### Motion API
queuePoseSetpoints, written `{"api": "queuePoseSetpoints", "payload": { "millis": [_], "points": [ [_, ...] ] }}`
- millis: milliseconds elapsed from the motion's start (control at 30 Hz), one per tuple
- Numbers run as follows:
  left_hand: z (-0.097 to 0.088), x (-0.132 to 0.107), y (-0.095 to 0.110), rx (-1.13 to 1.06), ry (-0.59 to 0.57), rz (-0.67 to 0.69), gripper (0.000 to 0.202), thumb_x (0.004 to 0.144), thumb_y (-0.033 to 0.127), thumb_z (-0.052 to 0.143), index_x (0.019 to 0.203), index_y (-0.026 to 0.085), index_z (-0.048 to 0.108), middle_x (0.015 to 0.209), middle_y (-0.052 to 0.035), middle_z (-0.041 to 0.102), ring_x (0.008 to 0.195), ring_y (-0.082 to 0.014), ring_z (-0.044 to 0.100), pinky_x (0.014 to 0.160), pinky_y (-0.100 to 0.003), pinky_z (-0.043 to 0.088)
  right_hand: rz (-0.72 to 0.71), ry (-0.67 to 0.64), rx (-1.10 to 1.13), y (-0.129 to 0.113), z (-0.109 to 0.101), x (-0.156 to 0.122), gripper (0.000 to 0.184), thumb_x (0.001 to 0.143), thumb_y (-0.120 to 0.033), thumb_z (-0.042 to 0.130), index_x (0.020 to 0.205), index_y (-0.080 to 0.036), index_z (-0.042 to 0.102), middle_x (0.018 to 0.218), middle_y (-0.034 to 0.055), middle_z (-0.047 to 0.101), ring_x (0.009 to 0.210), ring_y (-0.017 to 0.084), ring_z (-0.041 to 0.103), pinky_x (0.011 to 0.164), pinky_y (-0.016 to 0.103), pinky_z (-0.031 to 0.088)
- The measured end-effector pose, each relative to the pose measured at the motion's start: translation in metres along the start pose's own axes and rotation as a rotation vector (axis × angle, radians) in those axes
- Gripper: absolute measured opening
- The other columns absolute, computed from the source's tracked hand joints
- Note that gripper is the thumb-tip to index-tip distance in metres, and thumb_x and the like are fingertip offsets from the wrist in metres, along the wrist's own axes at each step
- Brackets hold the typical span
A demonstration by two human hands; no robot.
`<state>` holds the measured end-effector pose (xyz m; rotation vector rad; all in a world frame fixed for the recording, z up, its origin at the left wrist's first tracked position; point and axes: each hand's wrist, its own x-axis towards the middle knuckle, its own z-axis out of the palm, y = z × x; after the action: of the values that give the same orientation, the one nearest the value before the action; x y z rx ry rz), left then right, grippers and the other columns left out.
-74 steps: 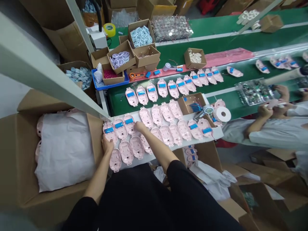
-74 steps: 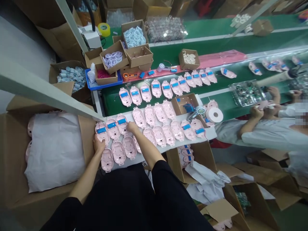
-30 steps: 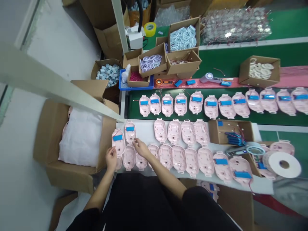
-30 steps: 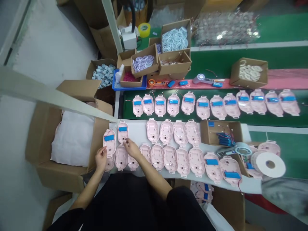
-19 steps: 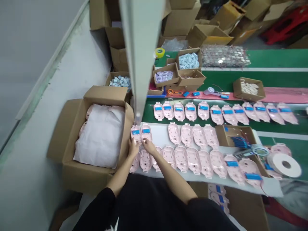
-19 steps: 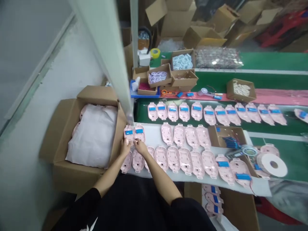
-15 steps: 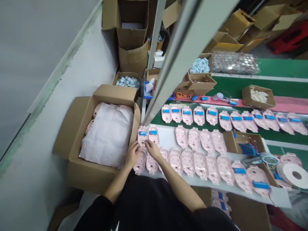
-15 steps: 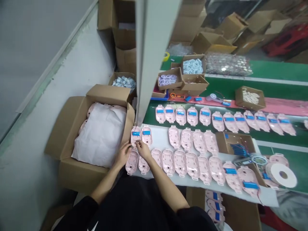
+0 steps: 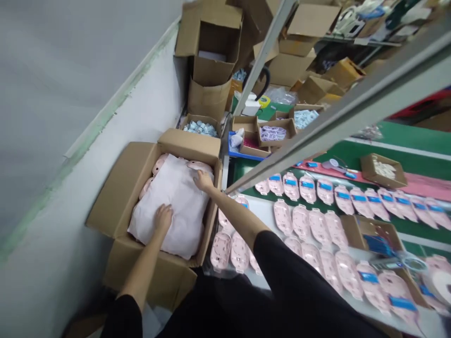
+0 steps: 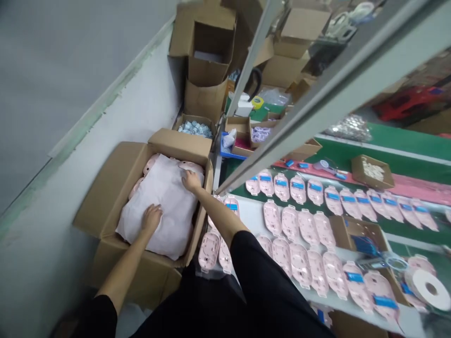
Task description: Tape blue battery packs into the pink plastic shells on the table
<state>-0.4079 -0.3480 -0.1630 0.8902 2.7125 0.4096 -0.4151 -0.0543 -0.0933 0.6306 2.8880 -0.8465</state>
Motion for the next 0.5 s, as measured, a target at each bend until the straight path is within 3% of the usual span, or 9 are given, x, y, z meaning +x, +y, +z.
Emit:
{"api": "queuePoseSetpoints", "payload": {
  "millis": [100, 167, 267, 300, 367, 433, 500],
  "points": [
    [-0.005, 0.005, -0.005, 0.025, 0.023, -0.001, 0.021, 0.091, 0.016, 0.054, 0.092, 0.026, 0.073, 0.108, -0.0104, 0.075, 0.119, -0.0309, 0.065, 0.106, -0.046, 0.051, 0.076, -0.079, -0.138, -0.012, -0.01, 0.059, 0.055, 0.099, -0.029, 0.06, 0.152, -0.014, 0.051, 0.157, 0.0208, 0.049, 0.143, 0.034, 0.046, 0.118, 0.044, 0.037],
    [-0.009, 0.0, -0.004, 0.047, 0.043, -0.001, 0.016, 0.091, 0.024, 0.057, 0.096, 0.027, 0.072, 0.107, -0.0109, 0.074, 0.111, -0.0321, 0.067, 0.101, -0.046, 0.053, 0.112, -0.096, -0.148, -0.017, -0.016, 0.074, 0.05, 0.099, -0.026, 0.06, 0.147, -0.011, 0.056, 0.149, 0.0263, 0.055, 0.139, 0.035, 0.05, 0.115, 0.048, 0.038],
    [-0.016, -0.023, -0.009, 0.074, 0.043, 0.027, 0.032, 0.09, 0.036, 0.057, 0.115, 0.019, 0.07, 0.124, -0.0189, 0.07, 0.118, -0.04, 0.063, 0.104, -0.057, 0.048, 0.165, -0.051, -0.096, -0.02, -0.023, 0.07, 0.04, 0.105, -0.021, 0.047, 0.14, -0.013, 0.063, 0.141, 0.0233, 0.064, 0.132, 0.031, 0.056, 0.111, 0.046, 0.041],
    [-0.019, -0.029, -0.015, 0.085, 0.026, 0.05, 0.036, 0.09, 0.033, 0.054, 0.119, 0.017, 0.069, 0.13, -0.0205, 0.068, 0.121, -0.0412, 0.061, 0.105, -0.06, 0.046, 0.179, -0.026, -0.077, -0.019, -0.024, 0.067, 0.039, 0.106, -0.022, 0.044, 0.141, -0.019, 0.062, 0.144, 0.0171, 0.064, 0.134, 0.027, 0.055, 0.112, 0.042, 0.04],
    [-0.021, -0.029, -0.03, 0.155, 0.028, 0.077, 0.035, 0.093, 0.031, 0.046, 0.117, 0.02, 0.07, 0.136, -0.0148, 0.068, 0.124, -0.0356, 0.061, 0.107, -0.053, 0.046, 0.156, 0.065, 0.009, -0.016, -0.026, 0.067, 0.039, 0.106, -0.019, 0.045, 0.141, -0.021, 0.062, 0.144, 0.0111, 0.065, 0.132, 0.024, 0.056, 0.114, 0.039, 0.039],
    [-0.022, -0.015, -0.04, 0.148, 0.014, 0.147, 0.035, 0.096, 0.03, 0.039, 0.104, 0.022, 0.072, 0.123, -0.0122, 0.074, 0.116, -0.0321, 0.066, 0.104, -0.047, 0.049, 0.106, 0.188, 0.194, -0.01, -0.029, 0.069, 0.037, 0.104, -0.021, 0.051, 0.139, -0.021, 0.063, 0.136, 0.0084, 0.07, 0.127, 0.023, 0.06, 0.115, 0.039, 0.038],
    [-0.028, -0.001, -0.036, 0.112, 0.024, 0.187, 0.037, 0.097, 0.029, 0.036, 0.094, 0.021, 0.073, 0.102, -0.0119, 0.077, 0.101, -0.0317, 0.071, 0.095, -0.045, 0.054, 0.124, 0.338, 0.485, -0.006, -0.035, 0.062, 0.036, 0.104, -0.029, 0.054, 0.139, -0.023, 0.063, 0.13, 0.0056, 0.073, 0.122, 0.021, 0.064, 0.109, 0.034, 0.044]
  ]
}}
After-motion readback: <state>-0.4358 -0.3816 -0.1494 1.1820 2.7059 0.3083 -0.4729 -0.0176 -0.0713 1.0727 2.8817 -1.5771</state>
